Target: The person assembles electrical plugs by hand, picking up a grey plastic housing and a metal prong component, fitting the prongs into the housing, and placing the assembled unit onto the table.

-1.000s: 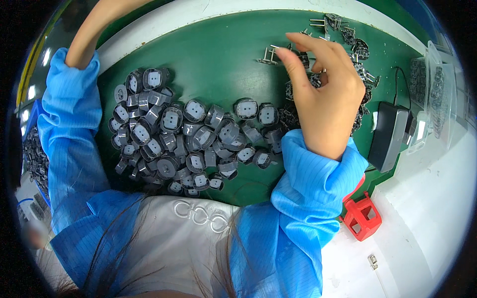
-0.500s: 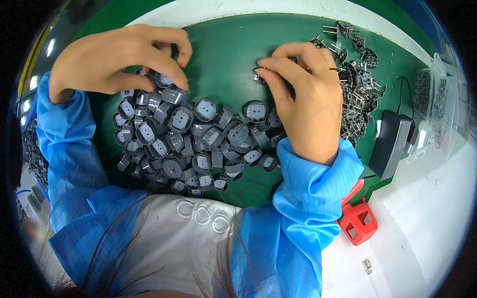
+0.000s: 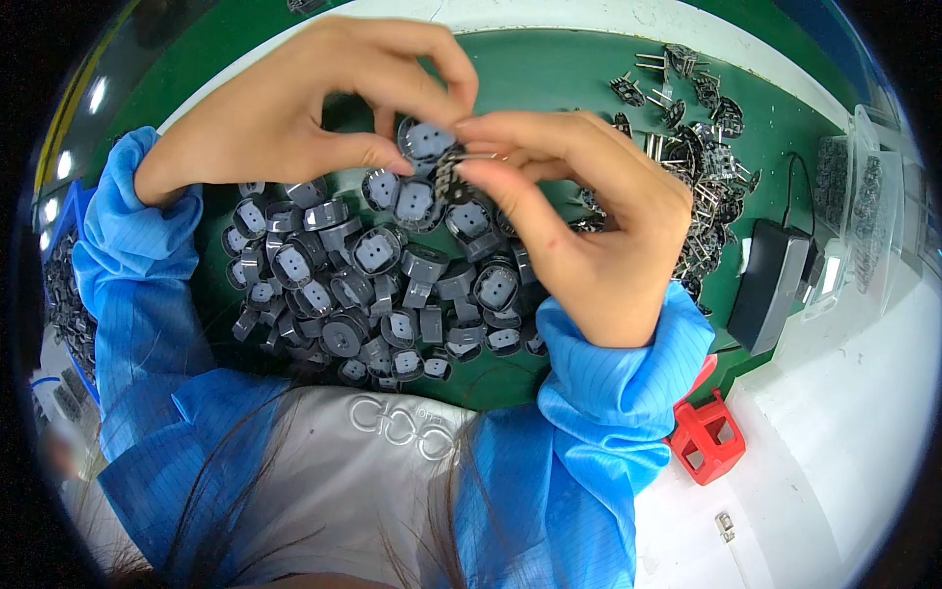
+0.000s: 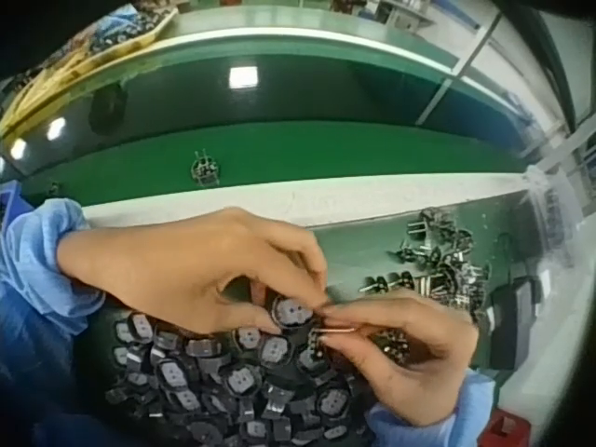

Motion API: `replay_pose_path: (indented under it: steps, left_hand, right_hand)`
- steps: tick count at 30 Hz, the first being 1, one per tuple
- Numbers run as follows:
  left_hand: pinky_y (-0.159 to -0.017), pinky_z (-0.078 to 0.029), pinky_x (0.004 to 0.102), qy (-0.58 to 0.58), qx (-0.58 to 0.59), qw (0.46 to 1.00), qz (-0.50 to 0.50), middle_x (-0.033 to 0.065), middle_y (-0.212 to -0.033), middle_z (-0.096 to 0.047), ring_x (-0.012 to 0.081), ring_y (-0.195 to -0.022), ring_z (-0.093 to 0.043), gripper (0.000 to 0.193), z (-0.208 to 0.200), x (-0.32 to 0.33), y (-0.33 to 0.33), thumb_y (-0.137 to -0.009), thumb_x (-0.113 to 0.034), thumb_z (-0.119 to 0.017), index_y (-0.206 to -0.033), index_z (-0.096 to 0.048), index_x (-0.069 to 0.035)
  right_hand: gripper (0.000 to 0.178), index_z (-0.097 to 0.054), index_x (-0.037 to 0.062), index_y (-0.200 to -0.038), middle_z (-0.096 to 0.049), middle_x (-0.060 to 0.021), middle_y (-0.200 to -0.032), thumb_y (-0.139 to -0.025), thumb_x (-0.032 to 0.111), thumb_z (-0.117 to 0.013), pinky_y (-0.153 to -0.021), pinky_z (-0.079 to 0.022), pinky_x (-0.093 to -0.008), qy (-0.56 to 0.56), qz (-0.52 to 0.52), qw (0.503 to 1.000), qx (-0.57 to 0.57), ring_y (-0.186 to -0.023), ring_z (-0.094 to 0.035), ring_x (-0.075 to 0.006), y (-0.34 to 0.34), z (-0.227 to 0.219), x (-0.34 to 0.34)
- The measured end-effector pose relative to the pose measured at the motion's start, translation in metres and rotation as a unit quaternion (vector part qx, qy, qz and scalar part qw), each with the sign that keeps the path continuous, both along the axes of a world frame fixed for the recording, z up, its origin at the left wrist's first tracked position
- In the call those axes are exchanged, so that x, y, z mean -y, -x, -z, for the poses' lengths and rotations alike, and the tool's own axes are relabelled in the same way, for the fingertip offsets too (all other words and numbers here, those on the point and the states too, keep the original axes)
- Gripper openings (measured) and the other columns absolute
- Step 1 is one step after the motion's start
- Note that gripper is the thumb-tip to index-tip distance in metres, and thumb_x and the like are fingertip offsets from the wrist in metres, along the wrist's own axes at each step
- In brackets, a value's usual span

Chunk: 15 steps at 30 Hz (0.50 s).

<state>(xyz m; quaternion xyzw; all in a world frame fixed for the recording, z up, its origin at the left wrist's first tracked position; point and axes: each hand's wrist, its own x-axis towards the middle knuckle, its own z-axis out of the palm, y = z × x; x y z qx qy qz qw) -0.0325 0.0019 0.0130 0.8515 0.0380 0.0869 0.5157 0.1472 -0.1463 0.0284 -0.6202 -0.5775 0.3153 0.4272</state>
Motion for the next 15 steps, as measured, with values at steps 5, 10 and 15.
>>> replay_pose_path:
  steps: [5, 10, 15]
  left_hand:
    - [-0.088, -0.057, 0.0346, 0.339, -0.079, 0.936, -0.059, 0.0124, -0.116, -0.061, 0.0251, -0.095, -0.063, 0.033, -0.014, -0.002, -0.004, -0.085, -0.006, -0.074, -0.116, -0.064, -0.003]
    - [-0.093, -0.058, 0.0356, 0.016, 0.261, 0.963, 0.068, 0.0140, -0.114, -0.064, 0.0223, -0.103, -0.064, 0.042, 0.014, -0.012, -0.008, -0.082, -0.002, -0.076, -0.121, -0.061, -0.001]
    - [-0.092, -0.060, 0.0350, 0.159, 0.131, 0.979, -0.003, 0.0165, -0.111, -0.065, 0.0236, -0.102, -0.067, 0.035, 0.004, -0.001, -0.009, -0.083, 0.000, -0.074, -0.116, -0.063, 0.002]
  right_hand:
    - [0.021, -0.068, -0.0066, -0.098, -0.068, -0.0128, -0.096, -0.078, -0.011, -0.072, -0.079, -0.055, -0.0279, -0.083, -0.026, 0.996, 0.035, -0.088, -0.067, -0.0187, 0.003, 0.001, 0.002]
    - [0.019, -0.068, -0.0066, -0.098, -0.067, -0.0132, -0.099, -0.080, -0.010, -0.071, -0.079, -0.054, -0.0274, -0.123, -0.028, 0.991, 0.048, -0.089, -0.066, -0.0188, -0.001, 0.000, 0.001]
    - [0.020, -0.069, -0.0065, -0.099, -0.068, -0.0141, -0.101, -0.080, -0.010, -0.072, -0.080, -0.054, -0.0274, -0.156, 0.031, 0.981, 0.113, -0.090, -0.066, -0.0191, 0.004, 0.003, 0.001]
